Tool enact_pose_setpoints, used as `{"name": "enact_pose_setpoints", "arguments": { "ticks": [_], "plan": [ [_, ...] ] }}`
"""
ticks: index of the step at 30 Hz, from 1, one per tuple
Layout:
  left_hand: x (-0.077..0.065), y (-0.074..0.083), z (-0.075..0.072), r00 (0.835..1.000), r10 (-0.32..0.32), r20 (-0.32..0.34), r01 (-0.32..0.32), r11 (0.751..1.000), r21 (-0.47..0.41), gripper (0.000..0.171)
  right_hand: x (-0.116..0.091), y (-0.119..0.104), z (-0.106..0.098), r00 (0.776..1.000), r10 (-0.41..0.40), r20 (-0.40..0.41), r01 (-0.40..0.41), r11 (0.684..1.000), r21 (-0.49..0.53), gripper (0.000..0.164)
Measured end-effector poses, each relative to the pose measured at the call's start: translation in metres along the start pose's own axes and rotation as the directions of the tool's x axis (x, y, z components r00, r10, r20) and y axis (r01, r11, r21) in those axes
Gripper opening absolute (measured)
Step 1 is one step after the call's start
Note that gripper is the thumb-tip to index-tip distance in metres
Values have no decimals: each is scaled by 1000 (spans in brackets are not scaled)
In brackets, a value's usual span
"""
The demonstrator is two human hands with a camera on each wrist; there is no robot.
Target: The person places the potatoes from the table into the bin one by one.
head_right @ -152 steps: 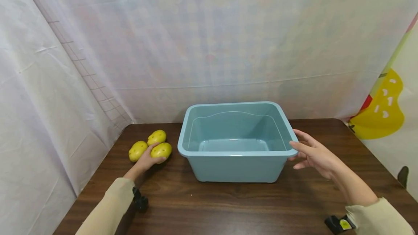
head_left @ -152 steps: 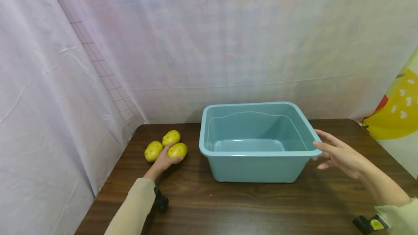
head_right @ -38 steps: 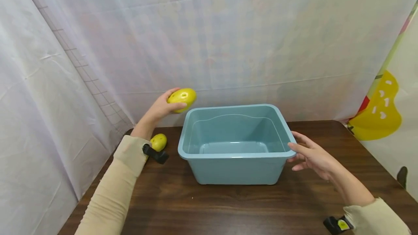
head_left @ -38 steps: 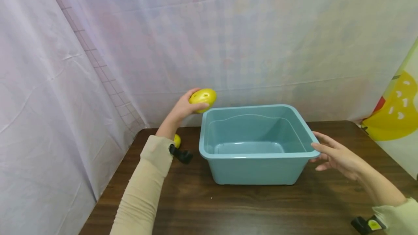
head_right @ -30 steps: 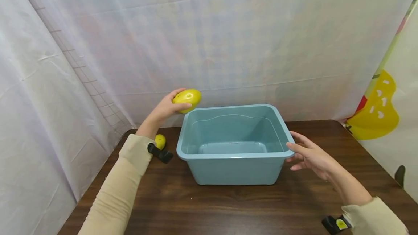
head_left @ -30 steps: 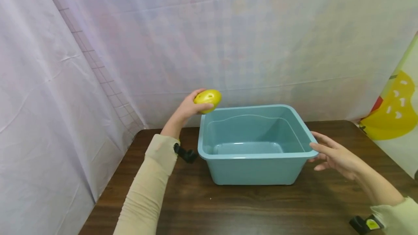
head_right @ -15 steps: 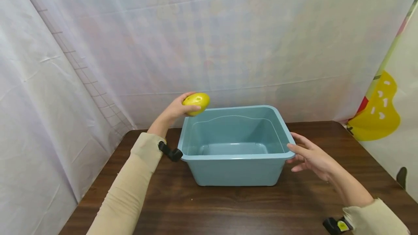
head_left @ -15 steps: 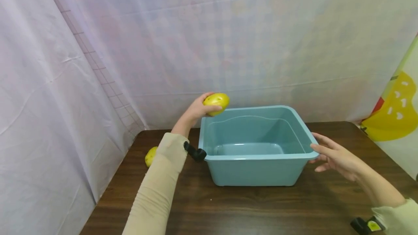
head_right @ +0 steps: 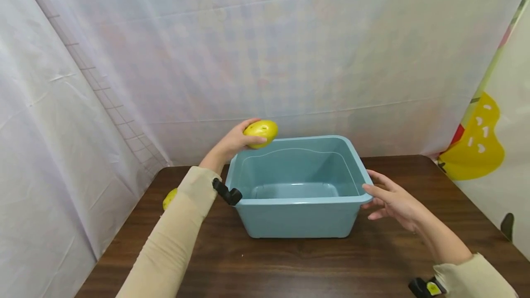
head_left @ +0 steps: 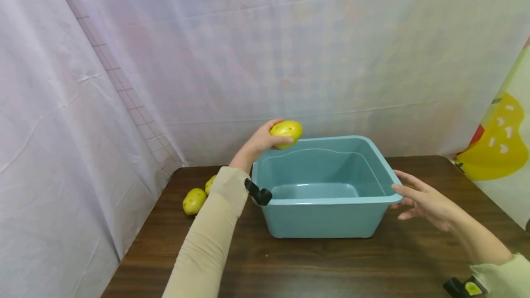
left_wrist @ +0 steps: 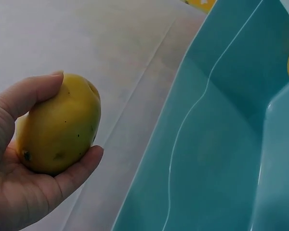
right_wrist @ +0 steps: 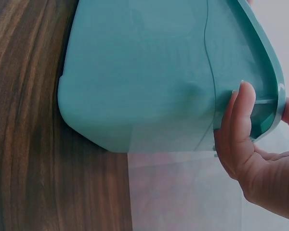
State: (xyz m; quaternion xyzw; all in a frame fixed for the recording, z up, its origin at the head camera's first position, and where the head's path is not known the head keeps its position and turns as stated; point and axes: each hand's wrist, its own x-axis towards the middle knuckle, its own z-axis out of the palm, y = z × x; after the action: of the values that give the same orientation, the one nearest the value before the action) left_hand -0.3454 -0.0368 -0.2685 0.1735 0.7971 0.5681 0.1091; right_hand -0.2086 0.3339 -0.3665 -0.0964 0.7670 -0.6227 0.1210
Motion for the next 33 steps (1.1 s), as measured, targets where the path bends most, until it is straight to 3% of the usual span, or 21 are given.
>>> {"name": "enact_pose_setpoints", "arguments": {
  "ticks": [8,20,33],
  "plan": [
    [9,-2,10,999,-39,11,39,999,-12,75,1,-1,0,1000,5,-6,-5,1000,-8,56],
    [10,-6,18,996,-79,32,78,997,24,74,2,1,-1,1000,-10,12,10,1000,12,52],
    [4,3,15,998,-38,56,40,999,-33,71,4,1,-3,999,-13,30,12,999,47,48]
  ]
}}
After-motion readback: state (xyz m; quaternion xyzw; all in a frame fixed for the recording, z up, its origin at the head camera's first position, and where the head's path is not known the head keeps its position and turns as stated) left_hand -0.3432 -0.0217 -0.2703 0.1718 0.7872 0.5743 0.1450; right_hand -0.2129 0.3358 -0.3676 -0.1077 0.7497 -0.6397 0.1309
